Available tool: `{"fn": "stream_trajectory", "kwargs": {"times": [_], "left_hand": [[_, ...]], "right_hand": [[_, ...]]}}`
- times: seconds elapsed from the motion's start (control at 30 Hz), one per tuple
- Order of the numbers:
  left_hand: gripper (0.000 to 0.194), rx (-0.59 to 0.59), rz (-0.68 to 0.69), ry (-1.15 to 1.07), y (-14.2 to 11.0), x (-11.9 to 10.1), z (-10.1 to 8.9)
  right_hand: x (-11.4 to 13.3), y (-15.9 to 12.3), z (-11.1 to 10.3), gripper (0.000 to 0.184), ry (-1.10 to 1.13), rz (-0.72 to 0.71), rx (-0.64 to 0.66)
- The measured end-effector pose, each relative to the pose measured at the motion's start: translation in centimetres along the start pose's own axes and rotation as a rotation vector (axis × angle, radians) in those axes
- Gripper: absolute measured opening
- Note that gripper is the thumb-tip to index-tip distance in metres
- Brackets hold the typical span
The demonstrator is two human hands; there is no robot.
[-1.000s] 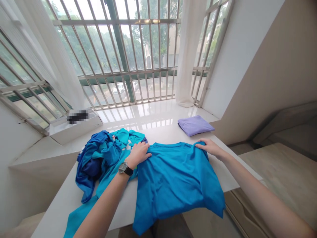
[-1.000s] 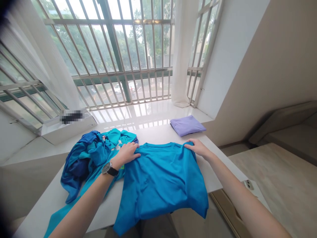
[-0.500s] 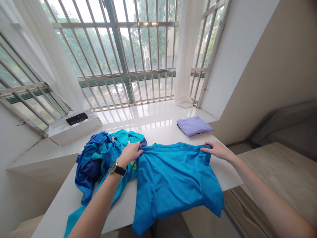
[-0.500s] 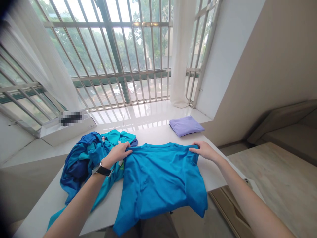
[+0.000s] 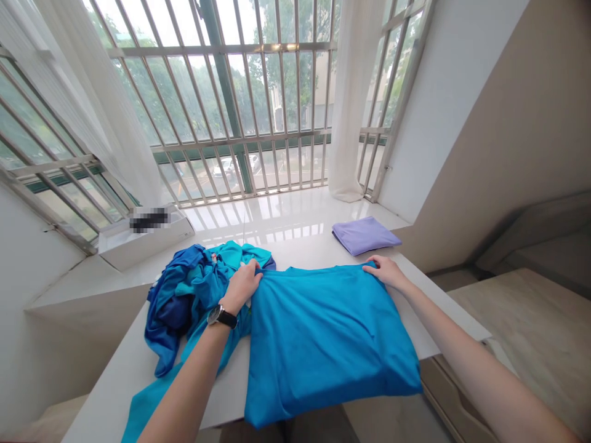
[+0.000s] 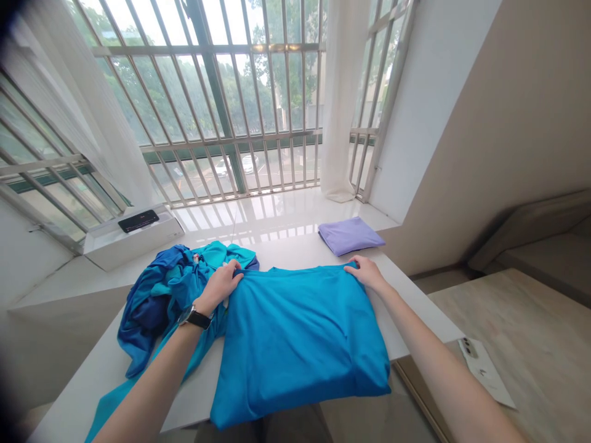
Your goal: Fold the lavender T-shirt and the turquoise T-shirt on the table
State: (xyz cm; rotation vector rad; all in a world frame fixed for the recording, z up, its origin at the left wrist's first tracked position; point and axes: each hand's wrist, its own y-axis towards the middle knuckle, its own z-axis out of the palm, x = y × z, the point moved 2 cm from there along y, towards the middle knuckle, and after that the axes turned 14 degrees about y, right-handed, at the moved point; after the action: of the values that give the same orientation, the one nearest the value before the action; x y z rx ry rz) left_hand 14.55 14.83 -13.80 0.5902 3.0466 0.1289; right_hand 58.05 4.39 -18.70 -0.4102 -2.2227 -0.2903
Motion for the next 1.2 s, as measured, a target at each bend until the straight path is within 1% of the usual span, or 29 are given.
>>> {"fn": "stream_trajectory", "kwargs": {"times": [0.1, 0.17, 0.2, 0.3, 0.4, 0.5, 0.57, 0.63, 0.7, 0.77, 0.83, 0.93, 1.0, 1.03, 1.1, 1.17, 1.2], "left_hand": [[0.028, -0.040, -0.027, -0.109, -1.6, 0.5, 0.6], [0.033, -0.027, -0.064, -0.173, -2.6, 0.8, 0.6], [0.036, -0.003, -0.084, -0.171, -2.9, 0.8, 0.6], [0.048, 0.059, -0.118, -0.054, -3.3, 0.1, 0.4], [0.054, 0.046, -0.060, 0.007, -3.1, -1.3, 0.4], [0.051, -0.006, 0.026, -0.057, -3.1, -2.6, 0.8], [0.044, -0.067, 0.073, -0.167, -3.3, -3.0, 1.0], [0.037, -0.143, 0.087, -0.295, -3.4, -3.0, 1.2], [0.031, -0.216, 0.050, -0.387, -3.1, -2.6, 1.4], [0.028, -0.264, 0.004, -0.430, -2.2, -2.2, 1.5], [0.026, -0.265, -0.022, -0.438, -0.7, -1.9, 1.6], [0.028, -0.219, -0.055, -0.418, 1.4, -1.6, 1.8], [0.035, -0.198, -0.076, -0.401, 1.6, -1.5, 1.9], [0.039, -0.204, -0.075, -0.405, 1.0, -1.4, 1.9], [0.046, -0.234, -0.061, -0.466, -1.5, -1.3, 1.8], [0.049, -0.254, -0.055, -0.592, -5.6, -1.2, 1.6], [0.047, -0.239, -0.076, -0.639, -7.9, -1.1, 1.5]], "right_hand": [[-0.7, -0.3, 0.3, 0.035, -0.033, 0.043, -0.023], [-0.9, -0.7, -0.2, 0.038, -0.055, 0.080, -0.010], [-1.0, -0.9, -0.4, 0.039, -0.065, 0.100, 0.011], [-0.7, -1.7, -0.7, 0.044, -0.072, 0.139, 0.112], [0.0, -2.8, -0.3, 0.041, -0.068, 0.103, 0.175], [0.8, -4.1, 0.2, 0.035, -0.058, 0.024, 0.170], [1.2, -4.9, 0.3, 0.035, -0.031, -0.015, 0.140], [1.5, -5.4, 0.1, 0.035, 0.000, -0.037, 0.067], [1.6, -5.3, -0.2, 0.033, 0.017, -0.048, -0.028], [1.8, -4.4, -0.3, 0.030, 0.015, -0.055, -0.107], [2.0, -2.9, -0.2, 0.029, 0.007, -0.059, -0.156], [2.2, -0.5, 0.3, 0.029, 0.004, -0.046, -0.190], [1.8, 0.1, 0.8, 0.034, 0.015, -0.031, -0.195], [1.4, -0.1, 0.9, 0.039, 0.020, -0.023, -0.196], [0.3, -1.7, 0.8, 0.046, 0.024, -0.003, -0.191], [-1.1, -4.6, 0.2, 0.045, 0.032, 0.037, -0.153], [-1.8, -6.4, -0.3, 0.044, 0.043, 0.075, -0.112]]}}
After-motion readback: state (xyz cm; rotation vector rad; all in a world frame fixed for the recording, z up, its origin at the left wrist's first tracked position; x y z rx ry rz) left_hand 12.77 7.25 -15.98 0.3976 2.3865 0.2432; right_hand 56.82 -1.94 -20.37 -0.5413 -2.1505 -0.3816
